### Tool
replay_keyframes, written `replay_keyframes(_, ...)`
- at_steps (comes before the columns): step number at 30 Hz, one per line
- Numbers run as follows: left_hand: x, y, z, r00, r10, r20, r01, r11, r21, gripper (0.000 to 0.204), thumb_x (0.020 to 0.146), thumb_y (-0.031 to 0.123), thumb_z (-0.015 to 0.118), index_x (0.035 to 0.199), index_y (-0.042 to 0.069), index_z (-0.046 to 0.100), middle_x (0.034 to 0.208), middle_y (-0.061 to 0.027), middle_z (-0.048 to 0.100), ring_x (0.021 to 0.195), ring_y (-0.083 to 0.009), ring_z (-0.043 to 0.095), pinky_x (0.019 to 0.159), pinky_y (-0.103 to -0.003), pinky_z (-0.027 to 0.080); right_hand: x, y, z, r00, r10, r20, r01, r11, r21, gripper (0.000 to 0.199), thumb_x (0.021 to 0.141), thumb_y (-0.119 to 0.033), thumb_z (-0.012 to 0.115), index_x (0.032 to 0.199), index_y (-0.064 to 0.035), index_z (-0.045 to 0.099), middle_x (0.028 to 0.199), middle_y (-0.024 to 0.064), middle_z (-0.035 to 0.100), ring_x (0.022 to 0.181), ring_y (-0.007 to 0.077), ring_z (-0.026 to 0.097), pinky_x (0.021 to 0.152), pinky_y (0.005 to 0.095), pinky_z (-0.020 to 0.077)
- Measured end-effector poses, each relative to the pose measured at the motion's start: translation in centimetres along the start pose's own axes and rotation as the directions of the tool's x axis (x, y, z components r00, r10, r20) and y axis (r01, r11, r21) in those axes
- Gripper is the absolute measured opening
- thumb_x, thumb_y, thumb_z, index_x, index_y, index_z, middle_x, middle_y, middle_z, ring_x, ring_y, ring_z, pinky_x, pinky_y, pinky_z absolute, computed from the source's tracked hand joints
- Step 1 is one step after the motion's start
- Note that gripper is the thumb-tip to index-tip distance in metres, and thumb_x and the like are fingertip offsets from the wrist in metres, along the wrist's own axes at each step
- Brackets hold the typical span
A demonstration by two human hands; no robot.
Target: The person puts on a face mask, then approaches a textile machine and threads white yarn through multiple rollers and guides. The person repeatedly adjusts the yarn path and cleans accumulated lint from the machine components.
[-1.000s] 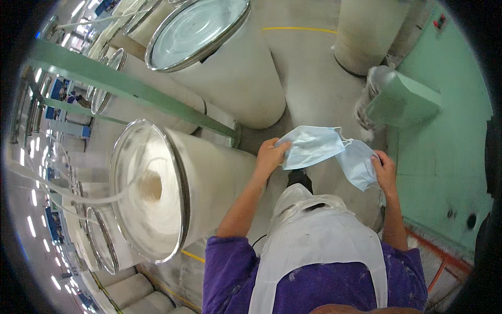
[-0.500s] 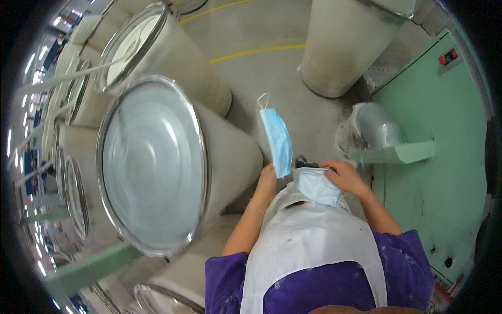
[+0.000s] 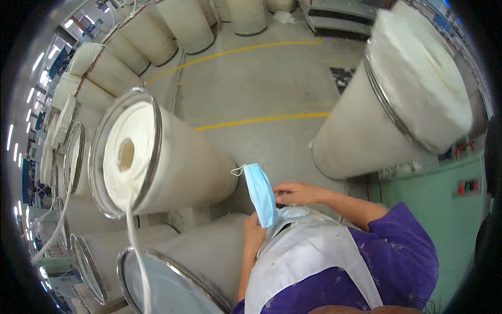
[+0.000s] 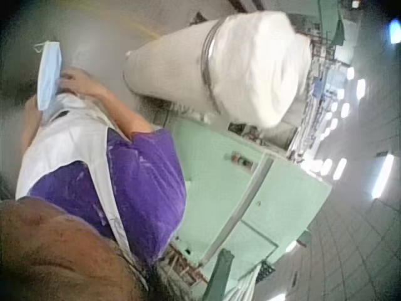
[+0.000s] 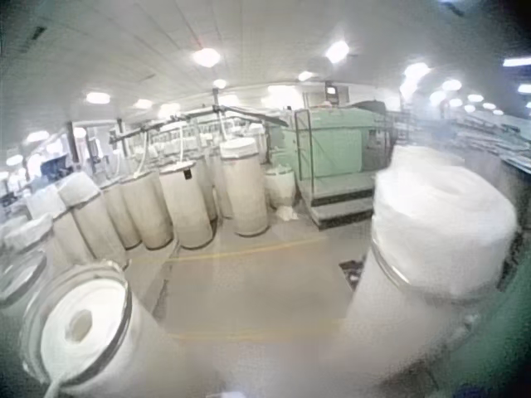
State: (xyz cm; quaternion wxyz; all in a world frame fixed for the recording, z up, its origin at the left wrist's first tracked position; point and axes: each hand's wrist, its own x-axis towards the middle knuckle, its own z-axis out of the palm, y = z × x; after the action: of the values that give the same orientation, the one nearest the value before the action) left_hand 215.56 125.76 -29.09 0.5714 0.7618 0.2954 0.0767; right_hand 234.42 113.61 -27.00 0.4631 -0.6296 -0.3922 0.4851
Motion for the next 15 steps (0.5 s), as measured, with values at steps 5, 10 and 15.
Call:
replay_keyframes(5,16.3,4.4,0.1,0.987,0.090,0.136,-0.103,0.990,0.092,0.018,0.077,0.014,0.061,0.087,0.000,0.063,0.072,-0.0199,0.059,0.058,-0.0239,0.056,0.058,-0.033,0.044,13.0,-1.5,-11.9,1.000,-0.002,0.026,-0.009,0.904,0.427,0.044,0.083,-0.022,0.068,0.119,-0.0020,0.053,0.105,0.0059,0.060,0.099,0.0139,0.054,0.089,0.0303,0.0425)
replay_keyframes(10,35.4,10.3,0.0,0.948,0.002,0.318,0.036,0.993,-0.114,0.023,0.078,0.013,0.070,0.098,0.002,0.065,0.083,-0.0056,0.066,0.073,-0.0104,0.055,0.070,-0.027,0.045,22.0,-1.0,-28.0,0.885,0.104,-0.454,0.147,0.862,0.485,0.029,0.085,-0.018,0.064,0.109,-0.0033,0.058,0.096,0.0028,0.062,0.085,0.0128,0.058,0.078,0.0303,0.0474)
replay_keyframes(15,54.9,19.5,3.3,0.882,0.068,0.466,0.026,0.981,-0.193,0.030,0.076,0.015,0.074,0.104,0.005,0.065,0.086,-0.0003,0.063,0.079,-0.0083,0.055,0.074,-0.024,0.044,23.6,1.8,-45.5,0.580,0.292,-0.760,0.303,0.789,0.534,0.027,0.087,-0.017,0.060,0.110,-0.0026,0.056,0.096,0.0049,0.063,0.086,0.0168,0.060,0.075,0.0339,0.0504)
